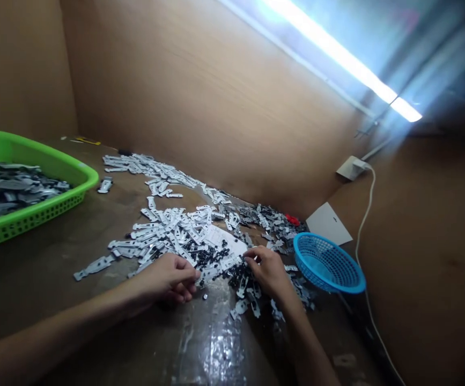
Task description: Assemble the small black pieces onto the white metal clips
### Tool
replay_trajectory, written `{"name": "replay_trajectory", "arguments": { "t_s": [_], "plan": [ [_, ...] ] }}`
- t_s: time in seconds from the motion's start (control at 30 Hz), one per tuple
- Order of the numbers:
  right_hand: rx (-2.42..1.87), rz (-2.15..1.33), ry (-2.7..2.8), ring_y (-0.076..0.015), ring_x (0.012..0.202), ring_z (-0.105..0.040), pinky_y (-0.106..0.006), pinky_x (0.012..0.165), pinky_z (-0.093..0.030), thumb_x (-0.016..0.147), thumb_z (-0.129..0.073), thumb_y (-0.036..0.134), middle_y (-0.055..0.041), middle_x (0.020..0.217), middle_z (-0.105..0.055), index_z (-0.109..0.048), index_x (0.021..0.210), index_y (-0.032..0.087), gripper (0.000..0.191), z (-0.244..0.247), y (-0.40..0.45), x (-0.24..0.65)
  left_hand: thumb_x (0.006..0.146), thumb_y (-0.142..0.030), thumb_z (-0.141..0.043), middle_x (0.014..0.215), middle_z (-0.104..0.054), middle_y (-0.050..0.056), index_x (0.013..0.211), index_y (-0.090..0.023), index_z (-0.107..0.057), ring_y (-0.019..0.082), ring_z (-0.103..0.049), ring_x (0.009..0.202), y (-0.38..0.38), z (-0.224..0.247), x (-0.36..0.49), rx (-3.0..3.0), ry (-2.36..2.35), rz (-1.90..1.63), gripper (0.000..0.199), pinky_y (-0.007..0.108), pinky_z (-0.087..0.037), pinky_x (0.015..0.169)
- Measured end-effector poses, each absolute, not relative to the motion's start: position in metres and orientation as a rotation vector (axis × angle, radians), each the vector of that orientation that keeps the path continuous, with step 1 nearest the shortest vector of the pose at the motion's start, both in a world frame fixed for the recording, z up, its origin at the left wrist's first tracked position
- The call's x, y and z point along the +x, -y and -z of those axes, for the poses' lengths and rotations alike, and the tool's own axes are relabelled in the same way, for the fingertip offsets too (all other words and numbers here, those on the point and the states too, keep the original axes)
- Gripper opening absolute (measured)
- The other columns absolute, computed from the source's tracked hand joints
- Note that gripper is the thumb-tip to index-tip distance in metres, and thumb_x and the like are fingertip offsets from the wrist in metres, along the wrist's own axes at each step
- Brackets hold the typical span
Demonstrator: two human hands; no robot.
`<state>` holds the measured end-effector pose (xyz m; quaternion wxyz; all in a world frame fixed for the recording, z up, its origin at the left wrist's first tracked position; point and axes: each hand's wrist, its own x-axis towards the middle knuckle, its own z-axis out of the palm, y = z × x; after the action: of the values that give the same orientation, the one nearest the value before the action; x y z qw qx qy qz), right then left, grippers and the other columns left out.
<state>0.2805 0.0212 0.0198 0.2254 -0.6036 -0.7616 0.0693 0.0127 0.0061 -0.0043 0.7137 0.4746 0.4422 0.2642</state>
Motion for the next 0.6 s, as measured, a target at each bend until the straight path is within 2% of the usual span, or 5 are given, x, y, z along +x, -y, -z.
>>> {"name": "replay_trajectory", "arguments": {
  "t_s": [0.2, 0.37, 0.6],
  "plan": [
    [-1.762, -0.013, 2.203, -0.0205, 0.089, -0.053, -0.029, 0.079, -0.039, 0.084, -0.05, 0.025, -0.0061, 0.091, -0.063, -0.068, 0.094, 0.024, 0.021, 0.0, -0.034, 0.282, 0.069, -0.04, -0.063, 0.069, -0.066, 0.008, 0.07, -0.012, -0.057, 0.012, -0.06, 0.056, -0.007, -0.003, 0.013, 1.046, -0.987, -0.541, 0.029, 0.019, -0.041, 0.048],
    [-1.763, -0.079, 2.266, -0.0194, 0.087, -0.053, -0.029, 0.079, -0.038, 0.082, -0.052, 0.025, -0.0046, 0.089, -0.063, -0.068, 0.091, 0.025, 0.018, 0.006, -0.038, 0.285, 0.068, -0.041, -0.064, 0.07, -0.066, 0.008, 0.069, -0.012, -0.055, 0.013, -0.06, 0.057, -0.007, -0.003, 0.012, 1.055, -0.97, -0.533, 0.03, 0.019, -0.04, 0.048],
    [-1.743, -0.202, 2.105, -0.0183, 0.079, -0.056, -0.027, 0.071, -0.039, 0.076, -0.06, 0.026, -0.0024, 0.079, -0.064, -0.064, 0.081, 0.021, 0.008, -0.001, -0.033, 0.284, 0.07, -0.043, -0.063, 0.072, -0.066, 0.007, 0.072, -0.013, -0.055, 0.011, -0.06, 0.057, -0.006, 0.006, 0.01, 1.073, -0.95, -0.534, 0.031, 0.018, -0.041, 0.049]
  ]
}}
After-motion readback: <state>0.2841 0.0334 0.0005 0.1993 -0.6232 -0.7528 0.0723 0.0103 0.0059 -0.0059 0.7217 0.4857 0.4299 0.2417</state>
